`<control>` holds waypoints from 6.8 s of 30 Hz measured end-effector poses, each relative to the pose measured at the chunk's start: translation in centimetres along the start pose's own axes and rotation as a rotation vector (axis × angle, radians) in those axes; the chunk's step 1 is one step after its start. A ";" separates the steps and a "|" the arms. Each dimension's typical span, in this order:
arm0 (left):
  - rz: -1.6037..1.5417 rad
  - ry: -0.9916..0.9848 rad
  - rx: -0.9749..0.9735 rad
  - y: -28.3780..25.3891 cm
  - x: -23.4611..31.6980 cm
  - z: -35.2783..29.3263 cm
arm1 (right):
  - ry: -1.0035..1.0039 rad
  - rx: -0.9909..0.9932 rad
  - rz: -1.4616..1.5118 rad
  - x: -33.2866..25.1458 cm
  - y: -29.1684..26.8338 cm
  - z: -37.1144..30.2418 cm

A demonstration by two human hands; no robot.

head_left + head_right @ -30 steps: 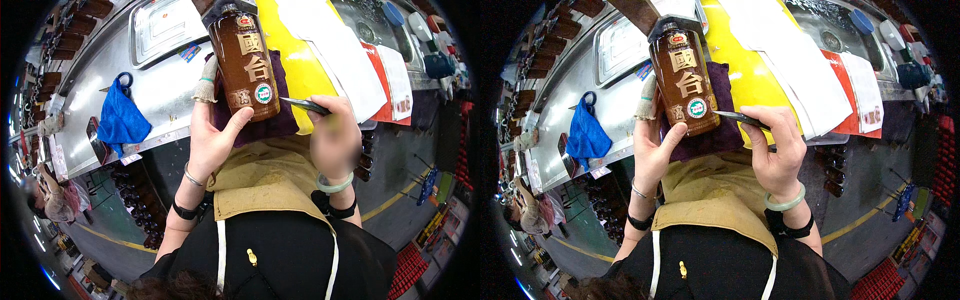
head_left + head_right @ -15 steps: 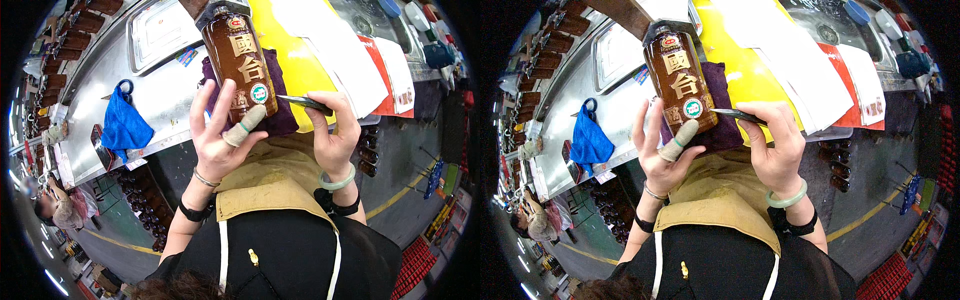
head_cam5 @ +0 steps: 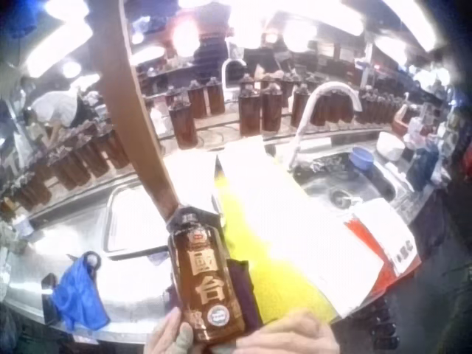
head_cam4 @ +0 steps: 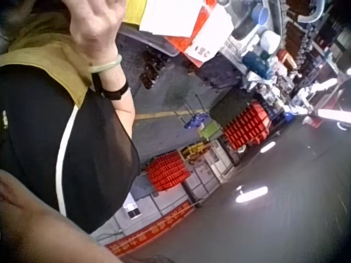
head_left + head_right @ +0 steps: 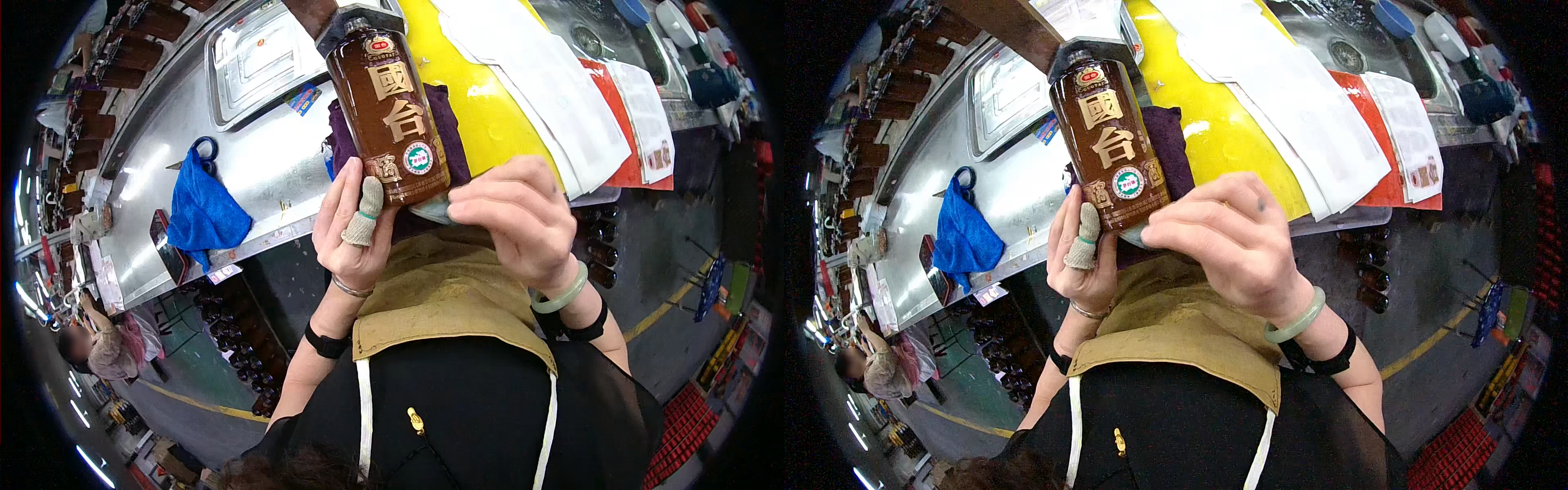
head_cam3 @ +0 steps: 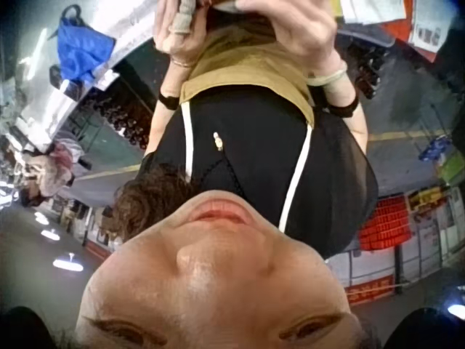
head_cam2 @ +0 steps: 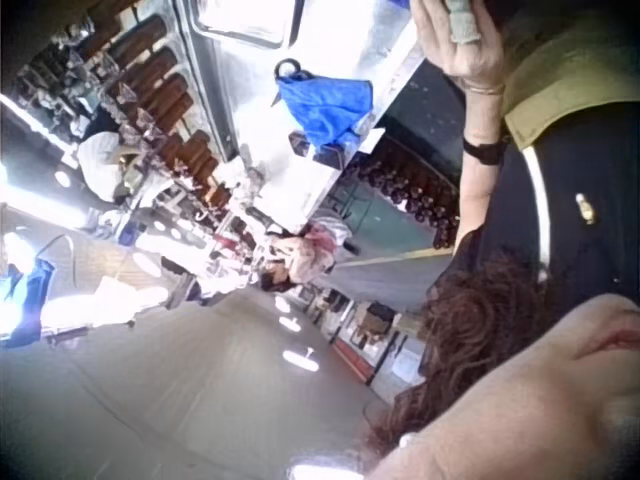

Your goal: Applying labels to brown glass bottles and cleaning them with a cloth and scraper on a production line.

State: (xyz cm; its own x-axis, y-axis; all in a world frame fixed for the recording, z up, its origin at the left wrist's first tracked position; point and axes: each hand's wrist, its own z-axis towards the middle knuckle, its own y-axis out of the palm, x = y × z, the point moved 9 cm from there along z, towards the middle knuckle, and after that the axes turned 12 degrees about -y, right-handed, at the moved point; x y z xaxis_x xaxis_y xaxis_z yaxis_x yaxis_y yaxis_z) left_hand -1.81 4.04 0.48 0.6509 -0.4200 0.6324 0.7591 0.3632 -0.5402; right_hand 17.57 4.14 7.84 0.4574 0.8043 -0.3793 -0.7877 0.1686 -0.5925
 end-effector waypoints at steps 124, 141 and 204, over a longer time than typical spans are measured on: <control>0.092 0.072 0.003 -0.9 0.3 0.4 | 0.734 0.461 0.394 6.8 0.1 -6.3; 0.143 0.178 -0.199 1.9 3.5 3.2 | 0.799 0.495 0.455 6.4 1.5 -6.6; 0.044 -0.063 -0.104 0.5 0.6 2.2 | 0.160 0.271 -0.038 5.4 -2.8 2.9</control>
State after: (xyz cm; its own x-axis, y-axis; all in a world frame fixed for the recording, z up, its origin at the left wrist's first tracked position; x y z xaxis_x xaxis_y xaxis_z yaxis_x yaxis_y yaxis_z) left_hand -1.06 5.80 1.76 0.6844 -0.3516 0.6387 0.7284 0.2908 -0.6204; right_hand 21.00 9.68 9.53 0.5307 0.6982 -0.4806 -0.8404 0.3599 -0.4052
